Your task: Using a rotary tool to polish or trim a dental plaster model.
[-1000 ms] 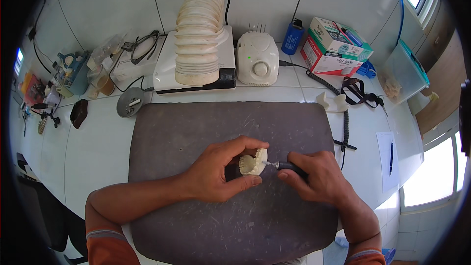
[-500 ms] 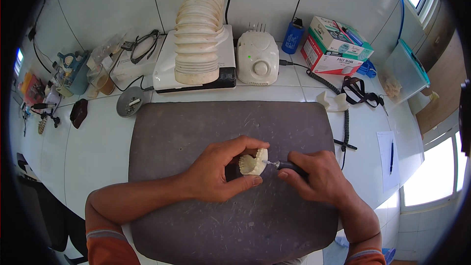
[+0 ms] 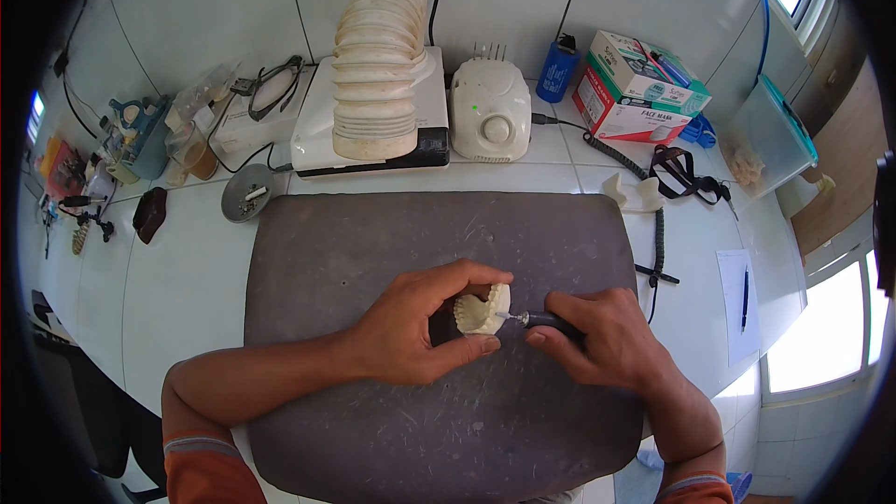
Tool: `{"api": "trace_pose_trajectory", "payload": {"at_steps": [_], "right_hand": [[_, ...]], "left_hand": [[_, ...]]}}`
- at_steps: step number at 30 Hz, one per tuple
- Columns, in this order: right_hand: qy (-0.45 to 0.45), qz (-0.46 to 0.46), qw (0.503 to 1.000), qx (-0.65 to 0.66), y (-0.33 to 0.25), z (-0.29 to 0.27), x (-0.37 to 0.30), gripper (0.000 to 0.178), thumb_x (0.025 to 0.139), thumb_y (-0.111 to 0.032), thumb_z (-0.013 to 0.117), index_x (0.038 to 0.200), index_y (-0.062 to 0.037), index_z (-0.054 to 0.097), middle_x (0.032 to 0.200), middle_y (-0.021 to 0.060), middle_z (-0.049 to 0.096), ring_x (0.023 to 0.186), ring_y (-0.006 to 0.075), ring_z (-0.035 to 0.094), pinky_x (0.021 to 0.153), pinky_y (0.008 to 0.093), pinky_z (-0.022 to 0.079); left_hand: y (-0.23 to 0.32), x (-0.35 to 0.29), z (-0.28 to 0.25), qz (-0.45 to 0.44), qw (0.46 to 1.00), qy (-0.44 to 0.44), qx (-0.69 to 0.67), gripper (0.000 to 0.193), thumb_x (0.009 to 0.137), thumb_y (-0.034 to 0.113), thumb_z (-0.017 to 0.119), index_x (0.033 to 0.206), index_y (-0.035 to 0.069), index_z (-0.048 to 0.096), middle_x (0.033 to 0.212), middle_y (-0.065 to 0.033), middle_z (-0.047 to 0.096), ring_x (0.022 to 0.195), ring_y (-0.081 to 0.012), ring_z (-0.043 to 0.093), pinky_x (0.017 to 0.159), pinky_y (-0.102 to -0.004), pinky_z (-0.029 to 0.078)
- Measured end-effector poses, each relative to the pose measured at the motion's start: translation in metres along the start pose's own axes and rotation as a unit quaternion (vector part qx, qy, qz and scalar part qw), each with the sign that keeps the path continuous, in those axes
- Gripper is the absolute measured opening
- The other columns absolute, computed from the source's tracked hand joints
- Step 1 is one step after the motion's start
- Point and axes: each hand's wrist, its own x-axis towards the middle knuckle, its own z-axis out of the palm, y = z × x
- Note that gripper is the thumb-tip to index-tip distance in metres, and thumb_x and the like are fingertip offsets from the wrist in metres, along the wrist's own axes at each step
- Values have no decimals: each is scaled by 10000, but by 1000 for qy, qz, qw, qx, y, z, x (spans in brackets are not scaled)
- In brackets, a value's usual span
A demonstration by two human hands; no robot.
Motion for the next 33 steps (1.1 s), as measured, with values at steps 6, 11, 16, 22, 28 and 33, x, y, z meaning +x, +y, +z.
{"api": "trace_pose_trajectory", "payload": {"at_steps": [6, 11, 16, 22, 28, 33], "right_hand": [[-10, 3, 1000, -10, -1, -1, 0, 468, 1074, -480, 775, 879, -70, 663, 669, 139, 697, 578, 416, 682, 568, 508, 493], [-5, 0, 1000, -11, -1, 0, -1, 478, 1075, -490, 768, 872, -71, 663, 656, 137, 686, 573, 415, 676, 565, 509, 486], [0, -4, 1000, -7, 1, 0, 0, 477, 1076, -490, 767, 868, -72, 663, 652, 141, 682, 574, 419, 675, 563, 508, 483], [6, 13, 1000, 1, 0, 0, 0, 474, 1080, -475, 766, 863, -67, 660, 632, 149, 663, 569, 427, 662, 563, 512, 482], [11, 1, 1000, 5, 0, -1, 0, 464, 1082, -450, 769, 847, -65, 660, 601, 153, 639, 545, 431, 645, 555, 498, 475], [12, 16, 1000, 1, 1, -1, 0, 465, 1084, -464, 762, 864, -66, 664, 617, 156, 652, 564, 436, 660, 565, 507, 484]], "left_hand": [[0, 0, 0, -1, 1000, 4, -4, 608, 1004, 60, 864, 1551, -2, 606, 1243, -86, 742, 1132, -120, 726, 987, -311, 604], [1, 0, -1, -1, 1000, 2, 8, 609, 1001, 72, 870, 1547, -3, 609, 1227, -84, 748, 1126, -120, 727, 981, -308, 602], [1, 0, 0, 5, 1000, 4, 15, 615, 996, 72, 876, 1546, -2, 611, 1229, -85, 750, 1124, -121, 729, 981, -309, 601], [0, 0, 0, 5, 1000, 2, 10, 624, 994, 68, 878, 1554, 1, 612, 1242, -83, 745, 1139, -124, 726, 990, -312, 598], [0, 0, 0, 2, 1000, 0, 17, 632, 987, 67, 886, 1557, 11, 618, 1264, -85, 741, 1132, -121, 722, 991, -309, 594], [-1, 0, 0, 8, 1000, 3, 12, 634, 981, 63, 889, 1556, 20, 625, 1259, -81, 742, 1133, -121, 718, 991, -308, 591]]}}
